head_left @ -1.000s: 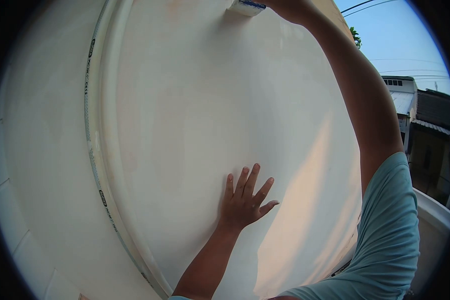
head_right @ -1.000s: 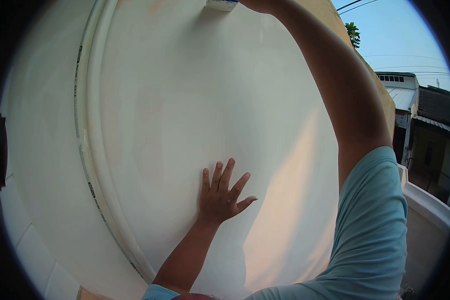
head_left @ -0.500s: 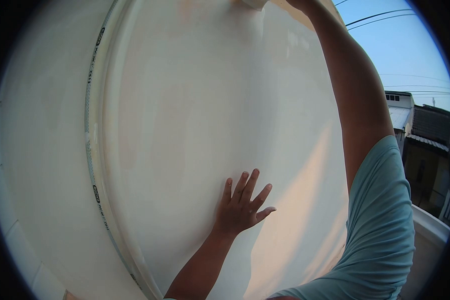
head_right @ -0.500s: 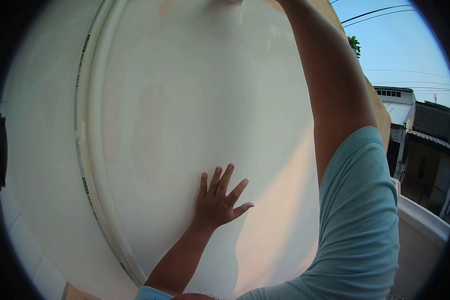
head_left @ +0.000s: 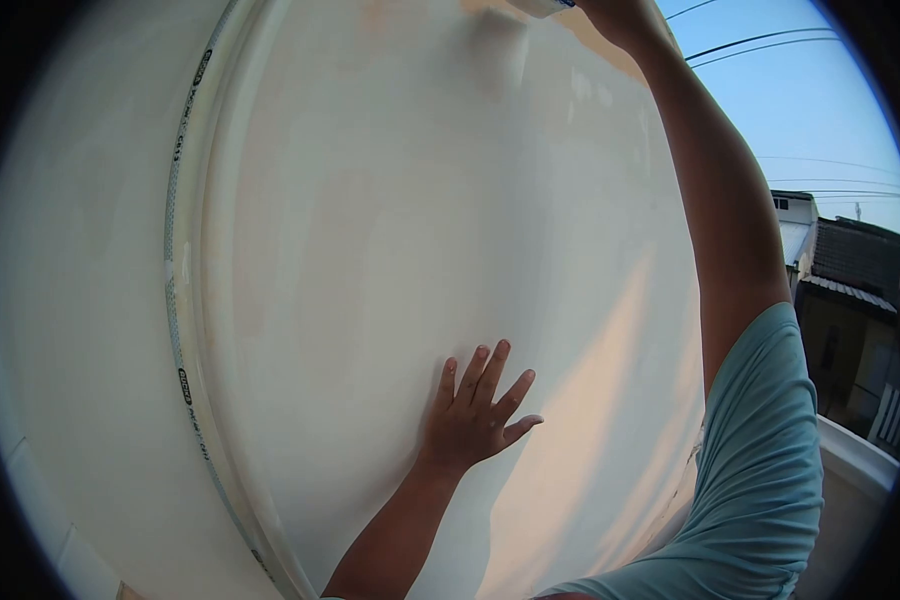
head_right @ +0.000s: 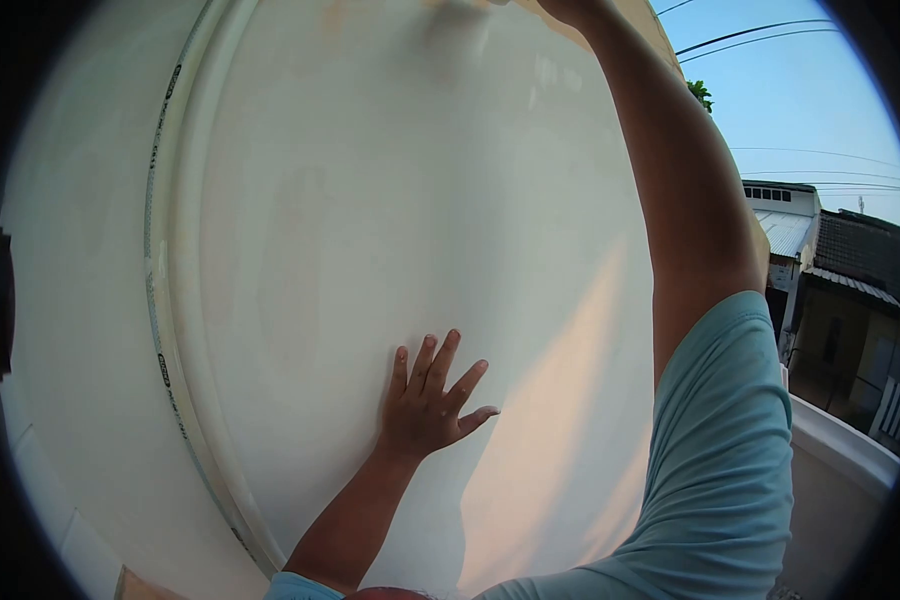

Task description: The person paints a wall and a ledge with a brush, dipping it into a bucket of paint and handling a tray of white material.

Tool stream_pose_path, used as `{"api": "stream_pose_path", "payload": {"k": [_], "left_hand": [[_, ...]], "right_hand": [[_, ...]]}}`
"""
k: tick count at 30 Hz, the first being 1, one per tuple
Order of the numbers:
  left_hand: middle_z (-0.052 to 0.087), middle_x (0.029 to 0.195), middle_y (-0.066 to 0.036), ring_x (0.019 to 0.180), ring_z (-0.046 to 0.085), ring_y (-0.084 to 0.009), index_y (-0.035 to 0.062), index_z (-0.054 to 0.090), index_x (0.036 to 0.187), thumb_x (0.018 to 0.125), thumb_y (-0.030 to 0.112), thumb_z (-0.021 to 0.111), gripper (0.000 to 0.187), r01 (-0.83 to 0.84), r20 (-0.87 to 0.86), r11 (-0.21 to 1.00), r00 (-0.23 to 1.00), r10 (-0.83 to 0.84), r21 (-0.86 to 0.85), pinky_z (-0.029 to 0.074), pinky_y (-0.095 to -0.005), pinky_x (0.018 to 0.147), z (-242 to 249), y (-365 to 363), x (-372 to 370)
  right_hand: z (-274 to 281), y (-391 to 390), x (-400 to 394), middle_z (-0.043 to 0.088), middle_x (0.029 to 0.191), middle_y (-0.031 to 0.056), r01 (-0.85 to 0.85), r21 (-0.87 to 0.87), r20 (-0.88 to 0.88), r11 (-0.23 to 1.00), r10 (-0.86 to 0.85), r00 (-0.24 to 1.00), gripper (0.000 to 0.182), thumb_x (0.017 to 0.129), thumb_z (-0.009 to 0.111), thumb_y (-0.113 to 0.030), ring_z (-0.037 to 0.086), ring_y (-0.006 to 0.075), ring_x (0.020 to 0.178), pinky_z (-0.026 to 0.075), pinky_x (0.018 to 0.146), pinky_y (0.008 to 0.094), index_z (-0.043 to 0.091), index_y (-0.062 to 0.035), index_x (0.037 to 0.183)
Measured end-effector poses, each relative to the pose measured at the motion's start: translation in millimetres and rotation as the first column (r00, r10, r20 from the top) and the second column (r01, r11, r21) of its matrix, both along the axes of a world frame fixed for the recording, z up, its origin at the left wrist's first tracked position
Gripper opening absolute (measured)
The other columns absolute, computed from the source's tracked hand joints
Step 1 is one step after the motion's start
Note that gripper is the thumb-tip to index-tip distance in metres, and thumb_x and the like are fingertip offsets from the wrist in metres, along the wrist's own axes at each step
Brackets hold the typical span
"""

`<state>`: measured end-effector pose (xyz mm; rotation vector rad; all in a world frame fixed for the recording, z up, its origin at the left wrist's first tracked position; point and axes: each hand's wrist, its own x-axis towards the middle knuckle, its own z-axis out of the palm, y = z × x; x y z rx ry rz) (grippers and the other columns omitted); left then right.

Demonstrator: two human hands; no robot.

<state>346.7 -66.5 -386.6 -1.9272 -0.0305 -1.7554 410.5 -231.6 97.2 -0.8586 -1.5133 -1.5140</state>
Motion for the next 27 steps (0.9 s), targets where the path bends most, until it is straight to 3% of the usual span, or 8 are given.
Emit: {"api": "stream_pose_path", "payload": {"k": [4, 6, 10, 14, 18, 21, 24, 27], "left_hand": [[0.035, 0.152, -0.012, 0.146, 0.023, -0.0307, 0.029, 0.035, 0.144, 0.09, 0.07, 0.042, 0.068, 0.006, -0.01, 1.0, 1.0, -0.006, -0.015, 0.019, -0.0553, 0.117, 0.2, -2.1, -0.4], [0.035, 0.152, -0.012, 0.146, 0.023, -0.0305, 0.0291, 0.036, 0.144, 0.09, 0.07, 0.042, 0.068, 0.006, 0.001, 1.0, 1.0, -0.006, -0.022, 0.02, -0.0554, 0.116, -2.4, -3.0, -1.2], [0.035, 0.152, -0.012, 0.146, 0.023, -0.0304, 0.0294, 0.037, 0.143, 0.089, 0.071, 0.043, 0.068, 0.021, -0.009, 0.999, 1.0, -0.022, -0.024, 0.02, -0.0559, 0.116, -0.4, -1.7, -0.5], [0.039, 0.15, -0.01, 0.14, 0.034, -0.0269, 0.0283, 0.027, 0.148, 0.088, 0.071, 0.043, 0.075, -0.005, 0.023, 1.0, 1.0, 0.005, -0.024, 0.024, -0.053, 0.115, 0.8, -3.8, -1.7], [0.04, 0.149, -0.01, 0.141, 0.033, -0.0272, 0.0281, 0.028, 0.148, 0.088, 0.071, 0.043, 0.075, -0.002, 0.01, 0.999, 1.0, 0.002, -0.036, 0.024, -0.0529, 0.115, -0.4, -4.2, -2.9], [0.038, 0.15, -0.012, 0.145, 0.025, -0.0307, 0.0297, 0.037, 0.143, 0.089, 0.07, 0.044, 0.068, 0.0, 0.007, 1.0, 1.0, 0.0, -0.027, 0.02, -0.0553, 0.116, -0.5, -3.4, -1.0], [0.039, 0.15, -0.013, 0.144, 0.026, -0.0307, 0.0295, 0.036, 0.143, 0.089, 0.07, 0.043, 0.067, 0.026, 0.013, 0.999, 1.0, -0.026, -0.024, 0.02, -0.0547, 0.116, -0.3, -2.9, -0.5], [0.039, 0.15, -0.012, 0.144, 0.026, -0.0305, 0.0292, 0.036, 0.143, 0.09, 0.069, 0.043, 0.067, 0.02, 0.002, 1.0, 1.0, -0.02, -0.02, 0.02, -0.055, 0.116, -0.5, -3.1, -0.8]], "right_hand": [[-17.7, 13.5, -12.1, 0.069, 0.087, 0.0107, 0.212, 0.049, -0.149, 0.976, -0.203, 0.968, 0.02, 0.082, 0.072, -0.019, 0.065, 0.0203, 0.081, 0.05, 0.074, 0.0346, 0.069, -0.0028, 0.093], [-48.1, 5.2, -25.6, 0.069, 0.085, 0.0118, 0.229, -0.141, -0.06, 0.963, -0.239, 0.969, 0.021, 0.081, 0.073, -0.02, 0.065, 0.0223, 0.082, 0.05, 0.073, 0.0345, 0.069, -0.0024, 0.092], [-54.9, -12.9, -30.9, 0.069, 0.085, 0.011, 0.334, -0.085, 0.13, 0.939, -0.322, 0.938, 0.02, 0.081, 0.073, -0.018, 0.065, 0.0202, 0.082, 0.05, 0.073, 0.034, 0.068, -0.0022, 0.091], [-9.5, -0.1, -11.7, 0.069, 0.088, 0.008, 0.002, -0.065, 0.046, 0.998, 0.001, 0.999, 0.017, 0.082, 0.072, -0.016, 0.063, 0.0166, 0.083, 0.05, 0.073, 0.0333, 0.069, -0.0027, 0.091], [-56.8, 9.3, -30.3, 0.068, 0.088, 0.0073, 0.192, -0.027, -0.133, 0.981, -0.194, 0.972, 0.021, 0.083, 0.072, -0.018, 0.063, 0.0156, 0.078, 0.051, 0.071, 0.0328, 0.068, -0.0012, 0.096], [-98.1, -1.4, -30.0, 0.067, 0.101, 0.0071, 0.432, -0.195, 0.079, 0.881, -0.425, 0.902, 0.026, 0.087, 0.073, -0.019, 0.068, 0.0213, 0.09, 0.057, 0.086, 0.0328, 0.062, -0.0084, 0.108], [-108.4, -11.7, -14.0, 0.069, 0.097, 0.0037, 0.376, -0.239, 0.189, 0.895, -0.337, 0.922, 0.017, 0.085, 0.073, -0.019, 0.068, 0.0187, 0.089, 0.056, 0.082, 0.0302, 0.068, -0.0112, 0.1], [-75.7, -22.9, -29.8, 0.068, 0.087, 0.0095, 0.08, -0.471, -0.098, 0.878, -0.143, 0.985, 0.025, 0.082, 0.073, -0.021, 0.064, 0.017, 0.075, 0.051, 0.069, 0.0336, 0.068, -0.0018, 0.098]]}}
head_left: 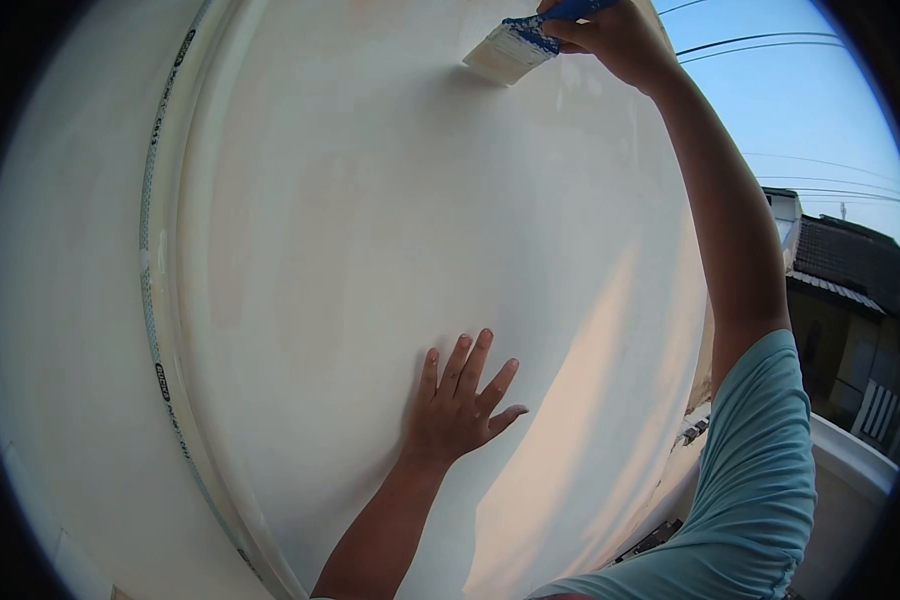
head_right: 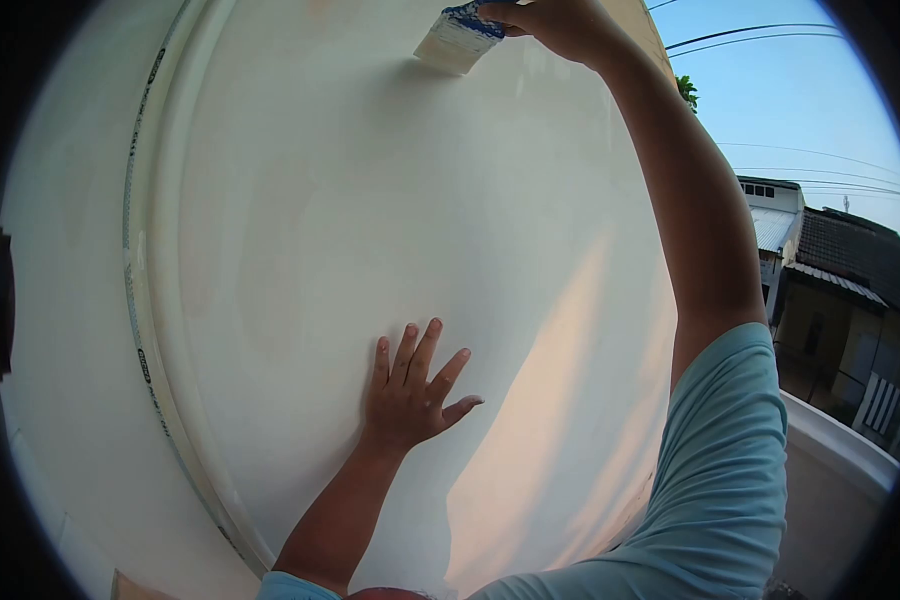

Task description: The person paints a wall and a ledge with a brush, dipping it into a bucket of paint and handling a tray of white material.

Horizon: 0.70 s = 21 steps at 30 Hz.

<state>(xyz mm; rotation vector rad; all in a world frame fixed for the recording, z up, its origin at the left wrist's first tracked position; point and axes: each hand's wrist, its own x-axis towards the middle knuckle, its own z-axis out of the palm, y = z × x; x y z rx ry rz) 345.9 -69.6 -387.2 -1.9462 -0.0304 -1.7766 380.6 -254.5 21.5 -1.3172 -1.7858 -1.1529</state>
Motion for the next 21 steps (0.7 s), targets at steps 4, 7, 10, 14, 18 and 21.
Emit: {"api": "stream_pose_path", "payload": {"k": [4, 7, 10, 14, 18, 21], "left_hand": [[0.038, 0.151, -0.011, 0.143, 0.029, -0.0286, 0.0284, 0.032, 0.145, 0.089, 0.069, 0.045, 0.071, -0.027, 0.006, 1.0, 1.0, 0.027, -0.005, 0.022, -0.0541, 0.116, 1.1, -1.0, 0.1], [0.037, 0.151, -0.011, 0.142, 0.03, -0.0288, 0.0281, 0.033, 0.144, 0.088, 0.07, 0.046, 0.071, -0.02, 0.008, 1.0, 1.0, 0.02, -0.013, 0.023, -0.0541, 0.115, 0.1, 0.9, 0.3], [0.038, 0.15, -0.012, 0.142, 0.03, -0.0303, 0.0283, 0.038, 0.141, 0.088, 0.07, 0.047, 0.068, 0.0, -0.009, 1.0, 1.0, 0.0, -0.002, 0.024, -0.0552, 0.114, 1.2, -0.1, -0.8], [0.039, 0.15, -0.011, 0.141, 0.032, -0.0286, 0.0276, 0.038, 0.141, 0.087, 0.07, 0.047, 0.069, 0.034, -0.015, 0.999, 0.999, -0.034, -0.012, 0.029, -0.0548, 0.112, -0.3, 1.1, -2.7], [0.039, 0.15, -0.01, 0.141, 0.033, -0.0277, 0.0277, 0.037, 0.142, 0.087, 0.071, 0.047, 0.07, 0.044, -0.011, 0.999, 0.999, -0.044, -0.013, 0.031, -0.0542, 0.111, 0.2, 1.2, -3.2], [0.038, 0.15, -0.01, 0.141, 0.033, -0.0282, 0.0279, 0.035, 0.143, 0.086, 0.071, 0.048, 0.073, 0.032, 0.017, 0.999, 0.999, -0.032, -0.009, 0.031, -0.0538, 0.111, -0.3, 1.6, -2.1]], "right_hand": [[58.2, 17.6, 23.1, 0.068, 0.083, 0.0099, -0.217, 0.133, -0.064, 0.967, 0.227, 0.972, 0.025, 0.082, 0.073, -0.024, 0.064, 0.0174, 0.073, 0.051, 0.067, 0.0336, 0.069, -0.0021, 0.094], [67.6, 21.9, 13.8, 0.068, 0.082, 0.0091, 0.078, 0.431, 0.032, 0.899, -0.102, 0.994, 0.025, 0.082, 0.073, -0.025, 0.064, 0.0173, 0.075, 0.051, 0.068, 0.0333, 0.068, -0.0017, 0.091], [26.9, 39.5, -0.1, 0.068, 0.084, 0.0079, 0.04, 0.424, 0.128, 0.905, -0.104, 0.986, 0.02, 0.083, 0.072, -0.021, 0.063, 0.0159, 0.077, 0.05, 0.069, 0.0323, 0.067, -0.0034, 0.092], [-24.9, 28.2, -16.5, 0.069, 0.093, 0.0046, 0.213, 0.163, 0.231, 0.963, -0.248, 0.941, 0.015, 0.087, 0.07, -0.014, 0.067, 0.0147, 0.088, 0.055, 0.08, 0.0292, 0.067, -0.0093, 0.101], [7.6, 18.6, 0.1, 0.068, 0.092, 0.0029, 0.013, 0.085, 0.207, 0.996, -0.031, 0.978, 0.015, 0.088, 0.069, -0.014, 0.066, 0.0131, 0.084, 0.054, 0.077, 0.0282, 0.066, -0.008, 0.101], [65.4, 22.6, 13.6, 0.067, 0.088, 0.0045, -0.038, 0.241, 0.152, 0.97, 0.001, 0.988, 0.015, 0.085, 0.07, -0.015, 0.064, 0.0136, 0.081, 0.051, 0.074, 0.03, 0.066, -0.0049, 0.095]]}}
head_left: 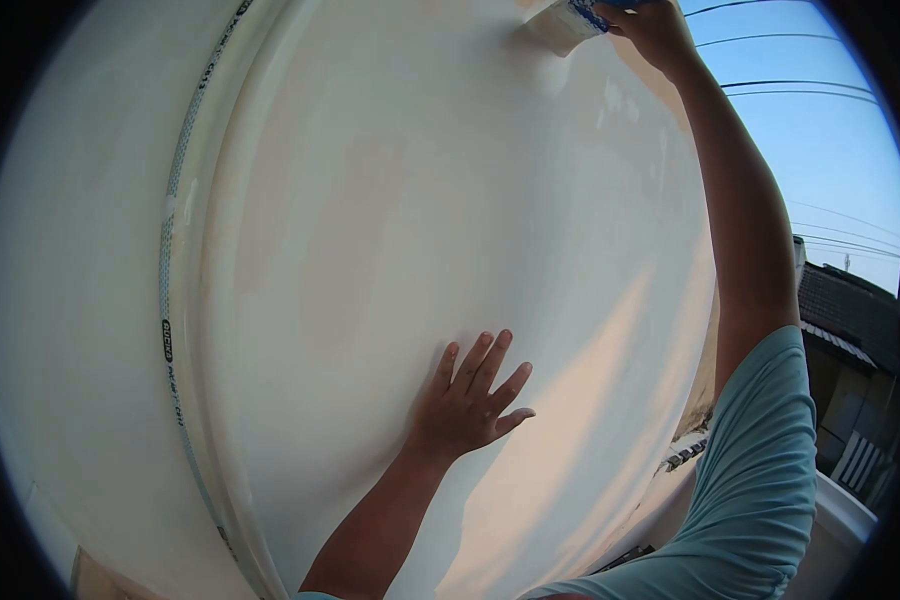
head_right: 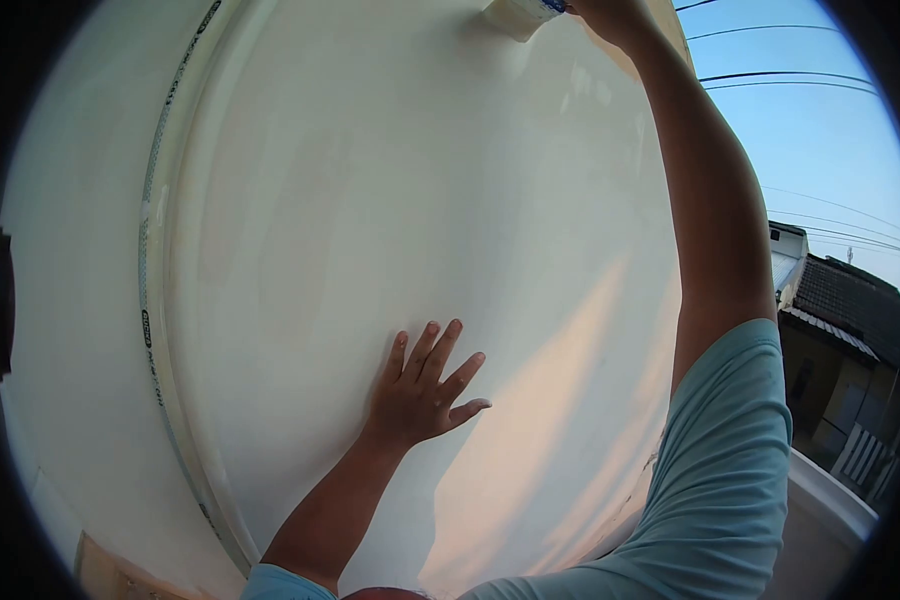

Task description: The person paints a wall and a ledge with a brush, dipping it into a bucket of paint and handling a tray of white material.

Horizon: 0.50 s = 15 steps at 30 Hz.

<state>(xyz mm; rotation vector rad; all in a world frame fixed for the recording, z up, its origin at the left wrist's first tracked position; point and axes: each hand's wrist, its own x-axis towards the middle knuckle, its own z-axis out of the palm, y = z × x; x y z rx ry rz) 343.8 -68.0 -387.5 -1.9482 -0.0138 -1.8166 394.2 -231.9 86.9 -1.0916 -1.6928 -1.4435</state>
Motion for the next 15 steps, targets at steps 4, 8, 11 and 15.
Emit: {"api": "stream_pose_path", "payload": {"k": [4, 8, 11, 15], "left_hand": [[0.037, 0.151, -0.01, 0.142, 0.031, -0.0282, 0.0282, 0.033, 0.144, 0.086, 0.071, 0.048, 0.074, 0.001, -0.009, 1.0, 1.0, -0.001, 0.001, 0.031, -0.0542, 0.111, -0.2, 0.0, 1.1], [0.035, 0.152, -0.01, 0.142, 0.03, -0.028, 0.0284, 0.032, 0.145, 0.086, 0.072, 0.048, 0.075, -0.013, -0.017, 1.0, 1.0, 0.013, -0.012, 0.031, -0.0548, 0.111, -0.1, -1.0, -0.2], [0.034, 0.153, -0.01, 0.143, 0.03, -0.0278, 0.0285, 0.033, 0.145, 0.085, 0.071, 0.049, 0.075, -0.029, -0.052, 0.999, 0.998, 0.028, -0.013, 0.031, -0.0557, 0.11, -0.6, 0.2, 0.8], [0.032, 0.154, -0.01, 0.144, 0.027, -0.0276, 0.029, 0.03, 0.147, 0.084, 0.071, 0.051, 0.078, -0.091, -0.06, 0.996, 0.994, 0.09, -0.022, 0.027, -0.0565, 0.112, 0.2, -4.1, 1.4]], "right_hand": [[12.5, 8.4, 8.2, 0.066, 0.083, 0.0053, -0.069, 0.223, 0.039, 0.972, 0.062, 0.997, 0.014, 0.083, 0.07, -0.013, 0.061, 0.0137, 0.078, 0.049, 0.071, 0.0303, 0.066, -0.0015, 0.089], [-50.9, 1.4, -4.8, 0.068, 0.093, 0.0026, 0.302, 0.032, 0.07, 0.953, -0.304, 0.95, 0.016, 0.087, 0.069, -0.014, 0.066, 0.0135, 0.086, 0.054, 0.079, 0.0283, 0.066, -0.0078, 0.102], [-75.3, -9.5, -12.1, 0.069, 0.092, 0.0033, 0.204, -0.093, 0.129, 0.975, -0.191, 0.973, 0.015, 0.089, 0.068, -0.017, 0.066, 0.0147, 0.085, 0.054, 0.08, 0.0287, 0.067, -0.0117, 0.102], [-45.5, 4.2, -30.7, 0.066, 0.083, 0.0058, -0.029, -0.009, 0.066, 1.0, 0.03, 0.997, 0.012, 0.082, 0.069, -0.012, 0.06, 0.013, 0.077, 0.049, 0.07, 0.0305, 0.067, -0.0021, 0.088]]}}
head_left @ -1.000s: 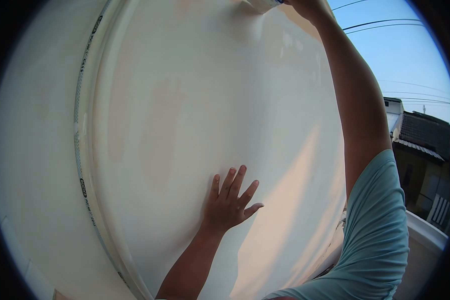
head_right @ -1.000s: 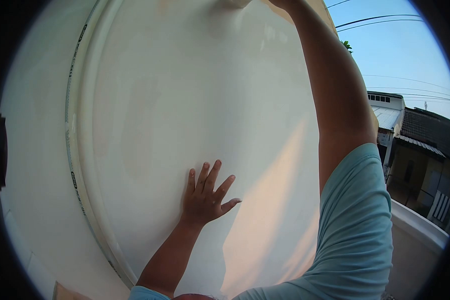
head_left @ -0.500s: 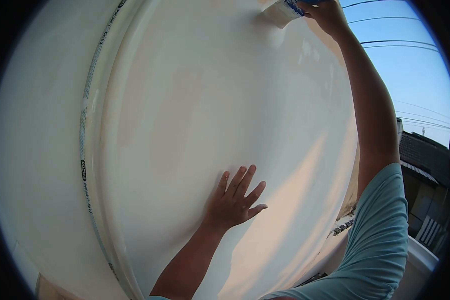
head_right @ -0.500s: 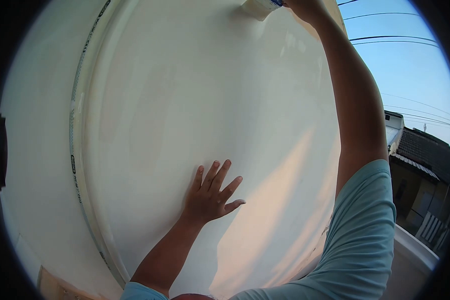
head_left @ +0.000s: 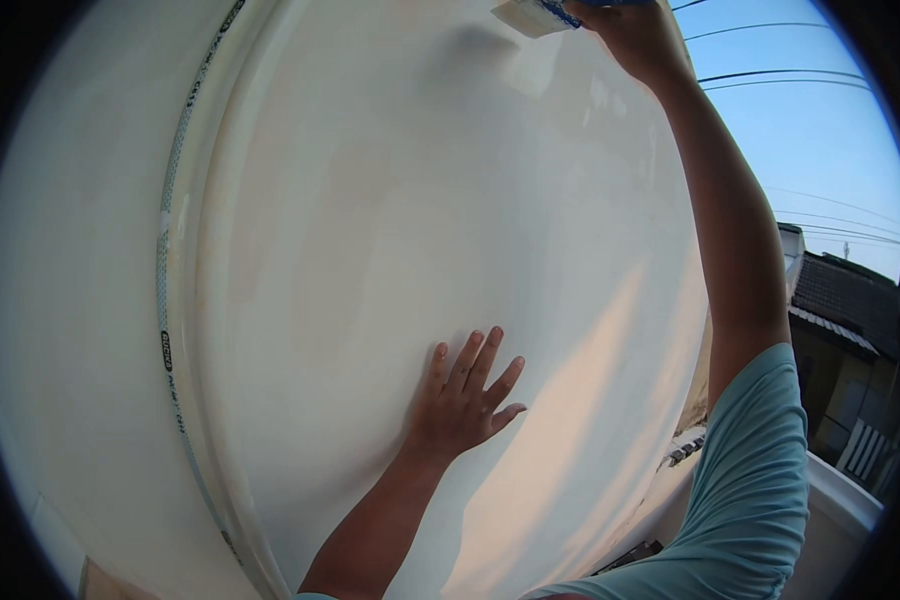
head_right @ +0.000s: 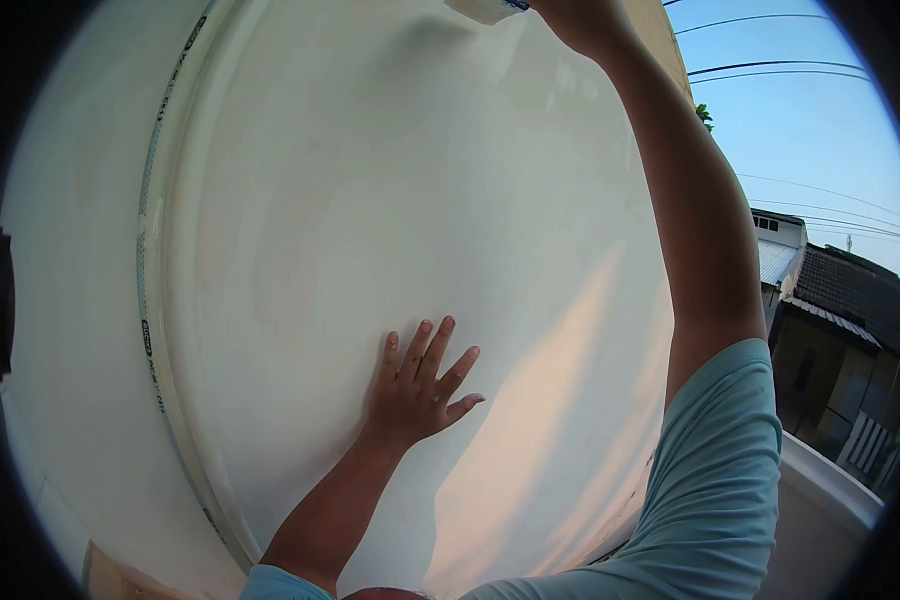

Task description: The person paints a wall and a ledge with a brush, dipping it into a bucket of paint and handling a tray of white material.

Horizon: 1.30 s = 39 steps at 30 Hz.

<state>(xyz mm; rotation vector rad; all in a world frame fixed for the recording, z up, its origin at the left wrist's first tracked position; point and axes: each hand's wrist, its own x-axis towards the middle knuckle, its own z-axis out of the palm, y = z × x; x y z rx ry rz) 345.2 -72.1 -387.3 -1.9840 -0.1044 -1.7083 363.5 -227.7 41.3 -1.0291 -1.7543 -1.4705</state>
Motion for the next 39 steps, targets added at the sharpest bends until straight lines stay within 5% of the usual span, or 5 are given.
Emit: {"api": "stream_pose_path", "payload": {"k": [5, 13, 20, 29, 39], "left_hand": [[0.027, 0.157, -0.009, 0.146, 0.022, -0.0277, 0.0289, 0.027, 0.151, 0.082, 0.069, 0.055, 0.085, -0.192, -0.013, 0.98, 0.981, 0.192, -0.042, 0.02, -0.0582, 0.114, 0.0, -7.0, -3.1], [0.024, 0.159, -0.006, 0.147, 0.018, -0.0269, 0.0286, 0.027, 0.152, 0.085, 0.07, 0.049, 0.082, -0.219, -0.106, 0.975, 0.971, 0.213, -0.041, 0.019, -0.0599, 0.114, 1.0, -5.4, -5.4], [0.024, 0.159, -0.004, 0.148, 0.014, -0.0237, 0.0229, 0.033, 0.15, 0.082, 0.073, 0.05, 0.086, -0.272, -0.208, 0.957, 0.935, 0.288, 0.105, 0.015, -0.0565, 0.117, 69.8, 11.4, -39.6], [0.018, 0.16, -0.009, 0.148, 0.015, -0.0214, 0.0019, 0.019, 0.152, 0.08, 0.086, 0.03, 0.111, -0.563, 0.299, 0.808, 0.752, 0.587, -0.17, 0.017, -0.0413, 0.12, 305.2, 41.4, -127.7], [0.02, 0.157, -0.019, 0.147, 0.016, -0.0298, -0.0023, 0.015, 0.151, 0.083, 0.076, 0.038, 0.107, -0.374, 0.507, 0.921, 0.775, 0.377, -0.114, 0.02, -0.0429, 0.119, 284.9, 101.0, -137.3]], "right_hand": [[4.8, 26.7, -13.4, 0.069, 0.088, 0.008, -0.019, 0.204, -0.067, 0.979, 0.033, 0.997, 0.014, 0.081, 0.071, -0.015, 0.064, 0.0174, 0.082, 0.049, 0.074, 0.0329, 0.069, -0.0032, 0.089], [-24.9, 13.1, -44.5, 0.068, 0.084, 0.005, 0.063, -0.218, -0.14, 0.974, -0.095, 0.986, 0.013, 0.081, 0.07, -0.011, 0.062, 0.0139, 0.077, 0.051, 0.072, 0.0313, 0.069, -0.0021, 0.091], [42.8, 31.6, -24.2, 0.071, 0.086, 0.0106, 0.021, 0.251, -0.188, 0.968, 0.027, 0.982, 0.026, 0.082, 0.074, -0.026, 0.068, 0.0198, 0.079, 0.052, 0.071, 0.0358, 0.071, -0.0027, 0.093], [15.3, 37.2, -30.4, 0.072, 0.091, 0.0166, -0.035, 0.283, -0.068, 0.958, 0.057, 0.996, 0.024, 0.084, 0.073, -0.026, 0.069, 0.0288, 0.086, 0.052, 0.075, 0.0375, 0.072, -0.0041, 0.093], [-16.6, 38.0, -50.1, 0.072, 0.091, 0.0119, 0.096, 0.09, -0.069, 0.991, -0.09, 0.994, 0.016, 0.084, 0.071, -0.017, 0.067, 0.0223, 0.085, 0.051, 0.076, 0.0357, 0.071, -0.0058, 0.096]]}}
